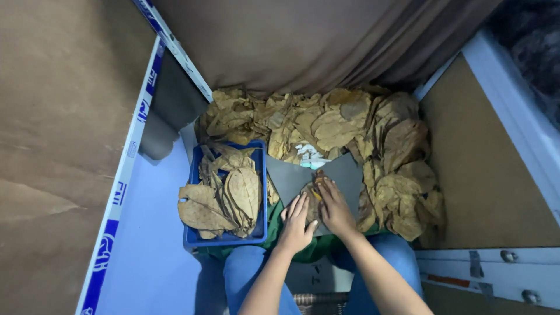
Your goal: Picking up dried leaves, flattening them by hand, and stacking them neatly into a plastic crate.
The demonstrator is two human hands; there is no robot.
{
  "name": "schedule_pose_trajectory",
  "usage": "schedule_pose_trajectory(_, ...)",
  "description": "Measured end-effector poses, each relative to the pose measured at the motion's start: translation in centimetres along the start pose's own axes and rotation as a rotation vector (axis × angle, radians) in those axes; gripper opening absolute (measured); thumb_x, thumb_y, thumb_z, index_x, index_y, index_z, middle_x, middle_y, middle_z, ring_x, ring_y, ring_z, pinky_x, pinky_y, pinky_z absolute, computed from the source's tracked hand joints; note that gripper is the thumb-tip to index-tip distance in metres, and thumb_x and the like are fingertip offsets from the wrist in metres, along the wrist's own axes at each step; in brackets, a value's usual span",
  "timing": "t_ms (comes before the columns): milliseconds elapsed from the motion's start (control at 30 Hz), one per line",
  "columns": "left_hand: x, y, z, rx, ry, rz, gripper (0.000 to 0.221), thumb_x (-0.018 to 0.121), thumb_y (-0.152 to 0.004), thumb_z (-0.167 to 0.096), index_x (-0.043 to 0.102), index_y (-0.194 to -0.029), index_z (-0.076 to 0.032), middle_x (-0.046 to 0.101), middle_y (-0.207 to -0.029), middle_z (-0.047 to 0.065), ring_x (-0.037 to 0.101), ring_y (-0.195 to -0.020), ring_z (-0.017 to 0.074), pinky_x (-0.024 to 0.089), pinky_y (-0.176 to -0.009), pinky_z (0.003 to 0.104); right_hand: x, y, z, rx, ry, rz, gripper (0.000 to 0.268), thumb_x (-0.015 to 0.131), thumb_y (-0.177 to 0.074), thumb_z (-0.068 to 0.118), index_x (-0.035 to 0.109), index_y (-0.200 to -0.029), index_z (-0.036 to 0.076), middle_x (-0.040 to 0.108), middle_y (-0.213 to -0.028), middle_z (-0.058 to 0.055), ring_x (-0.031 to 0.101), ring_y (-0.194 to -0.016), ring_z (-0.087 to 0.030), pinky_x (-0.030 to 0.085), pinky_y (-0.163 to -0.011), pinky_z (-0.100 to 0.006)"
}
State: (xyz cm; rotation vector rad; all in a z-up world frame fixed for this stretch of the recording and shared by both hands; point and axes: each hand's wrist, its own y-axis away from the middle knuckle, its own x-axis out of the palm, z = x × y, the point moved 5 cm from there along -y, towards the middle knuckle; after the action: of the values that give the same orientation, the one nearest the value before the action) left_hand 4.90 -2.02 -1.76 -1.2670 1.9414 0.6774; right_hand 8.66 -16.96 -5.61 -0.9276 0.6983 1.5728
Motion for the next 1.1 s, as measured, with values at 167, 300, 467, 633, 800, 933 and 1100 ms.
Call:
schedule_pose_trajectory(167,0.5,-0.1,0.6,-0.042,0.06,-0.027,0.075,0.07,-0.093,-0.022,0.037,-0.157,-0.003,0.028,-0.169,0.012,0.025,-0.155,0.0302,0.028,-0.116,0.063,-0.4,3.1,1.0,-0.117,-0.34,-0.341,0.067,0.053,-0.085,-0.014,0.051,-0.15,0.002,0.035,-0.16,-0.029,0.039,-0.143,-0.052,0.041,-0.114,-0.057)
schedule_pose_trajectory(300,1.7,-0.6,2.0,-0.066,0.054,-0.046,0.077,0.073,-0.086,-0.018,0.041,-0.155,-0.007,0.032,-0.168,0.005,0.026,-0.156,0.0253,0.03,-0.115,0.063,0.1,6.9,5.2,-0.204,-0.265,-0.342,0.066,0.059,-0.078,-0.014,0.061,-0.141,0.004,0.042,-0.156,-0.028,0.044,-0.142,-0.05,0.043,-0.114,-0.053)
schedule_pose_trajectory(467,1.5,-0.6,2.0,0.013,0.016,-0.127,0.073,0.064,-0.077,-0.004,0.048,-0.148,-0.001,0.037,-0.165,0.01,0.034,-0.153,0.0262,0.033,-0.114,0.055,2.2,8.6,5.7,0.024,-0.03,-0.044,0.061,0.05,-0.099,0.017,0.038,-0.159,0.011,0.025,-0.169,-0.017,0.026,-0.152,-0.046,0.035,-0.116,-0.061)
schedule_pose_trajectory(633,1.9,-0.7,2.1,0.043,0.006,-0.116,0.076,0.063,-0.079,-0.01,0.044,-0.152,-0.002,0.035,-0.167,0.011,0.031,-0.154,0.0277,0.031,-0.115,0.055,1.0,5.7,5.1,0.02,0.152,-0.037,0.066,0.054,-0.096,0.02,0.039,-0.159,0.012,0.026,-0.17,-0.013,0.026,-0.154,-0.043,0.037,-0.116,-0.058)
schedule_pose_trajectory(800,3.1,-0.4,3.3,0.055,0.038,-0.181,0.078,0.07,-0.08,-0.015,0.045,-0.153,-0.006,0.04,-0.164,0.01,0.034,-0.153,0.0287,0.032,-0.114,0.057,-0.1,2.3,4.3,0.06,0.142,-0.053,0.062,0.049,-0.103,0.033,0.038,-0.161,0.016,0.025,-0.17,-0.013,0.027,-0.153,-0.045,0.033,-0.115,-0.066)
schedule_pose_trajectory(933,2.0,-0.3,2.4,0.031,0.032,-0.126,0.076,0.073,-0.08,-0.015,0.047,-0.151,-0.004,0.038,-0.165,0.011,0.032,-0.154,0.0286,0.03,-0.117,0.055,-1.4,1.0,4.2,0.081,0.068,-0.001,0.062,0.048,-0.105,0.029,0.036,-0.163,0.014,0.02,-0.172,-0.013,0.021,-0.155,-0.046,0.027,-0.117,-0.068)
schedule_pose_trajectory(1100,1.5,-0.4,2.4,-0.001,0.044,-0.115,0.074,0.078,-0.085,-0.024,0.049,-0.151,-0.007,0.04,-0.164,0.006,0.033,-0.154,0.0248,0.029,-0.118,0.052,-1.4,1.1,3.2,0.032,-0.102,-0.046,0.063,0.054,-0.094,0.002,0.046,-0.156,0.009,0.029,-0.167,-0.017,0.027,-0.15,-0.053,0.032,-0.116,-0.068)
